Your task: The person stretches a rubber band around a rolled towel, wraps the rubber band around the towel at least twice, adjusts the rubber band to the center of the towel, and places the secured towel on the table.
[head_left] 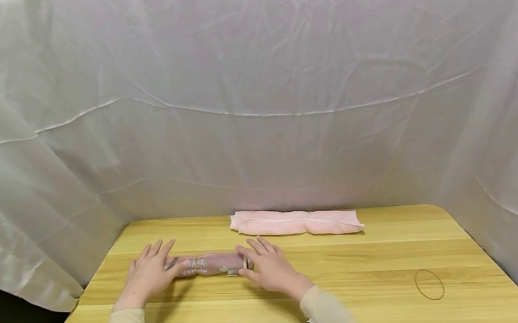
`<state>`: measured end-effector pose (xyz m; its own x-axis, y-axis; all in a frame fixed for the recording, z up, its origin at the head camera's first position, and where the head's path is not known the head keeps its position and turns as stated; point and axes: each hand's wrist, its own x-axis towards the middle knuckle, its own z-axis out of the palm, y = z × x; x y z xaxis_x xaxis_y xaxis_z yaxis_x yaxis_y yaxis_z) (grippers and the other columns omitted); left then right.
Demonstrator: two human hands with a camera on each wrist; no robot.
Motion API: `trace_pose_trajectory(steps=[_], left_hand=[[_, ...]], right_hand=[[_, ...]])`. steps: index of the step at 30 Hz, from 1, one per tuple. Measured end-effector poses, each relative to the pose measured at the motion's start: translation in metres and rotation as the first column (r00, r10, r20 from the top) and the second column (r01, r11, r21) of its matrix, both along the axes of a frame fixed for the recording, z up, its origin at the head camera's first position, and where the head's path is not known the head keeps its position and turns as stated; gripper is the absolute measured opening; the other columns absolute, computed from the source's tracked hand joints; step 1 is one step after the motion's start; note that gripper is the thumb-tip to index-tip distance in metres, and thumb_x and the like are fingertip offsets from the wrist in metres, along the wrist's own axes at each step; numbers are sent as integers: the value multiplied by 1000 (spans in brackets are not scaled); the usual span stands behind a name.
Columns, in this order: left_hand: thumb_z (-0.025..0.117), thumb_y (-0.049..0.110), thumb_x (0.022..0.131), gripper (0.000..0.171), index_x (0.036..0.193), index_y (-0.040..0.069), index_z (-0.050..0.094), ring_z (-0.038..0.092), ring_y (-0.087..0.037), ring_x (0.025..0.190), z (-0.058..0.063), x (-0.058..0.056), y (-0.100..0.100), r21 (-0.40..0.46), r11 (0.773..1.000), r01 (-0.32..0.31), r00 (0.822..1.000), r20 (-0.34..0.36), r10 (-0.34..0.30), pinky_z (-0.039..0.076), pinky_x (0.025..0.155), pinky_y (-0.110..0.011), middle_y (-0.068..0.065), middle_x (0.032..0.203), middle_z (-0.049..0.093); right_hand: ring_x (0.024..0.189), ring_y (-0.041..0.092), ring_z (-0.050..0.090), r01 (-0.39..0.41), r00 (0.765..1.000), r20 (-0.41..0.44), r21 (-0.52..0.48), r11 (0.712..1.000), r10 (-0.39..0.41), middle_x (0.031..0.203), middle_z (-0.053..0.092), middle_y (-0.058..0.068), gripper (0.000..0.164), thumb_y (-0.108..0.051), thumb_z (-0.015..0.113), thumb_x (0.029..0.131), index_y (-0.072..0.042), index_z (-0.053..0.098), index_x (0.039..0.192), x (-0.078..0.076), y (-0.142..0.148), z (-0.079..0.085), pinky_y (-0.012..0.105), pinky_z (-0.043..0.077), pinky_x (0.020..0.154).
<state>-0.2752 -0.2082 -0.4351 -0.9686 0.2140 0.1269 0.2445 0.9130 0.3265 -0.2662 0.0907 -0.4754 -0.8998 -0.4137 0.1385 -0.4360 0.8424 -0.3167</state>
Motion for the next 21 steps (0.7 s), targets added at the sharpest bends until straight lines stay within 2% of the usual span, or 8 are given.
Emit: trace_pose_trajectory(steps=[4, 10, 17, 21], left_hand=[[49, 63, 92, 80, 151, 12, 33, 24, -54, 140, 2, 0, 4, -8, 1000, -1, 999, -35, 1, 15, 105, -78, -27, 155, 27], [53, 57, 93, 72, 148, 13, 39, 36, -50, 135, 5, 0, 15, -52, 998, 23, 991, -131, -30, 26, 103, -75, -25, 150, 38], [60, 52, 91, 65, 142, 13, 50, 50, -43, 128, 1, 0, 30, -45, 997, 62, 963, -261, -72, 37, 103, -65, -20, 141, 53], [62, 48, 91, 58, 137, 15, 54, 54, -41, 124, 0, 0, 39, -48, 995, 90, 945, -311, -100, 39, 102, -63, -15, 136, 59]], right_hand=[[146, 39, 26, 2, 1000, -28, -17, 1000, -3, 157, 34, 10, 57, -46, 49, 98, -24, 38, 150, 4, 15, -1, 63, 26, 114], [143, 42, 32, -6, 999, -55, -59, 998, 3, 153, 39, 16, 56, -42, 51, 98, -18, 40, 148, 11, 42, -4, 66, 29, 110], [140, 43, 35, 13, 998, -61, -92, 996, -19, 148, 44, 19, 55, -42, 51, 99, -16, 42, 147, 20, 70, -4, 64, 30, 111], [138, 42, 38, 21, 996, -79, -122, 992, -31, 145, 47, 20, 53, -38, 54, 98, -15, 45, 145, 25, 83, -1, 63, 30, 111]])
